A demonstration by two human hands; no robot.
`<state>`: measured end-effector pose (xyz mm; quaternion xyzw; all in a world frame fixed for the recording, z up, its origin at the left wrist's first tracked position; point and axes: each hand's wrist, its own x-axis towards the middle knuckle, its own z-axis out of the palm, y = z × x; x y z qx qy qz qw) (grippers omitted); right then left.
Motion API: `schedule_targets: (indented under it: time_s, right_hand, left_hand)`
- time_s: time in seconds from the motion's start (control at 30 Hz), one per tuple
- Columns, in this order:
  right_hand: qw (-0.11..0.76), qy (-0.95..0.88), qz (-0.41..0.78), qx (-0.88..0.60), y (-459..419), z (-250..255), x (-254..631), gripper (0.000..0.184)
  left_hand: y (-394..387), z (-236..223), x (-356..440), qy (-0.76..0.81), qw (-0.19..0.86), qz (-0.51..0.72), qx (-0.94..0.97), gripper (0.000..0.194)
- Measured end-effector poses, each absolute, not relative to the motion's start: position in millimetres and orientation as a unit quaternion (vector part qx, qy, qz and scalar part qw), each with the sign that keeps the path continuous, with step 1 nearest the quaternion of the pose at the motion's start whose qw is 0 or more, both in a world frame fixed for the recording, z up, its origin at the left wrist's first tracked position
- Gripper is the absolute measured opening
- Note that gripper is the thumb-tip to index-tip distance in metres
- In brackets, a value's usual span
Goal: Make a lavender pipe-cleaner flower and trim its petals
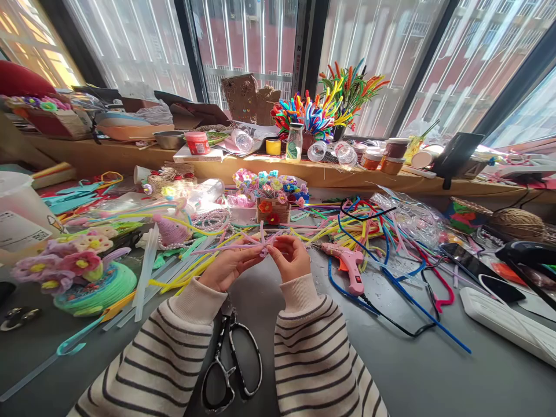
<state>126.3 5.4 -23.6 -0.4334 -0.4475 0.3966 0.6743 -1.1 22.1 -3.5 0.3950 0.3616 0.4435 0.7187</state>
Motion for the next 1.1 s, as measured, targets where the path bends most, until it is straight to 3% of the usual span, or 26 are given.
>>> schedule_targets:
  time_s: [0.6, 1.1]
  right_hand:
    - [0.609, -0.610, 0.158, -0.481, 0.8, -24.8, 125.5, 0.016]
    - [0.578, -0.644, 0.099, -0.490, -1.0, -23.4, 125.5, 0.019]
  left_hand:
    - [23.2, -6.7, -2.9, 0.363, 0.710, 0.455, 0.397, 0.021]
    - [22.1, -3.9, -0.8, 0.400, 0.688, 0.453, 0.402, 0.020]
